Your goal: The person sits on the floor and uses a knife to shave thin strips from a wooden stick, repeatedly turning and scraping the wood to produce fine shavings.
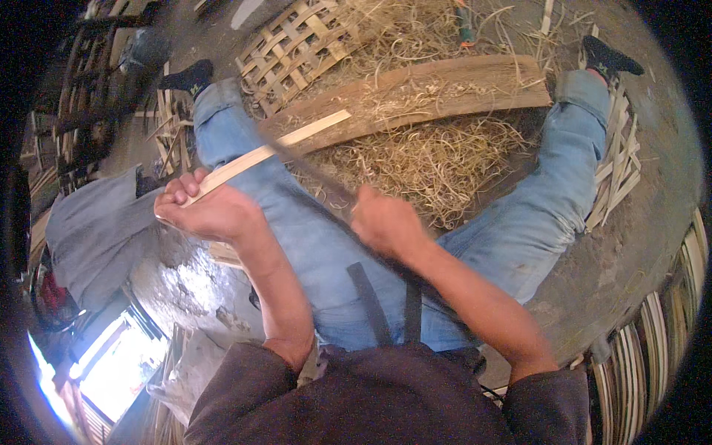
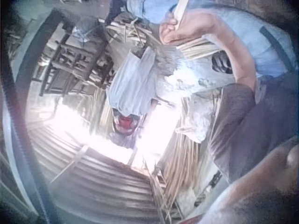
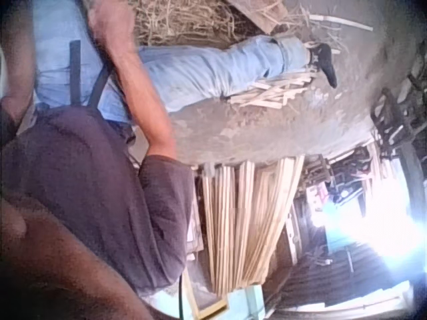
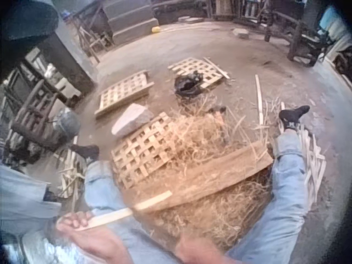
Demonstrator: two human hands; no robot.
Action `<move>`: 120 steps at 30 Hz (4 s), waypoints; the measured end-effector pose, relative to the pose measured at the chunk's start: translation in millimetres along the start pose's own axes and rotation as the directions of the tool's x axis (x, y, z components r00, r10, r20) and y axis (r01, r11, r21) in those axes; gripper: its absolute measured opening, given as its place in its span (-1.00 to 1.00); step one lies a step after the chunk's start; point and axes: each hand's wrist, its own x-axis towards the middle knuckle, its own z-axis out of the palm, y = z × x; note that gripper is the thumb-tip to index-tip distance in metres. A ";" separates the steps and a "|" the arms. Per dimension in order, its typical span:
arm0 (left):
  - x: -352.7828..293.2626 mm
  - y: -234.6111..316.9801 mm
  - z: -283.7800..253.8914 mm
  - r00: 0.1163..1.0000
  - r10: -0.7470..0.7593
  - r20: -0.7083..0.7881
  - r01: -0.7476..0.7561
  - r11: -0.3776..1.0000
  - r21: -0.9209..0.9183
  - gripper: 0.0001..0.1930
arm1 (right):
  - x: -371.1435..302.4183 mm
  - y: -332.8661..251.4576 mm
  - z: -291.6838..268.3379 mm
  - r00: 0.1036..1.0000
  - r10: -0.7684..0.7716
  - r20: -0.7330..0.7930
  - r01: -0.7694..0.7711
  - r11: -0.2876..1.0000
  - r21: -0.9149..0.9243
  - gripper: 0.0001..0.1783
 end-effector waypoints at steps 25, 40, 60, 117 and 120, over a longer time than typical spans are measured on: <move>4.9 6.3 -14.7 0.860 0.008 0.510 0.199 0.915 -0.351 -0.59 | 45.1 27.6 -21.9 0.999 0.014 0.044 -0.028 0.942 0.335 -0.62; 11.9 4.7 -22.0 0.879 -0.022 0.476 0.219 0.906 -0.362 -0.61 | 51.4 69.9 -14.6 0.997 0.078 -0.020 -0.072 0.978 0.197 -0.55; -3.8 12.8 -31.2 0.935 -0.088 0.343 0.218 0.907 -0.360 -0.80 | 31.6 -0.8 17.8 0.995 0.050 -0.083 -0.027 0.966 0.256 -0.66; 16.4 -1.9 -9.9 0.964 -0.126 0.236 0.173 0.967 -0.187 -0.69 | 66.2 11.0 -18.7 0.995 0.098 -0.030 -0.087 0.963 0.253 -0.59; 2.6 -3.3 -5.2 0.983 0.024 0.180 -0.022 1.000 -0.008 -0.63 | 50.5 -8.2 -18.2 0.997 0.071 0.012 -0.071 0.934 0.351 -0.61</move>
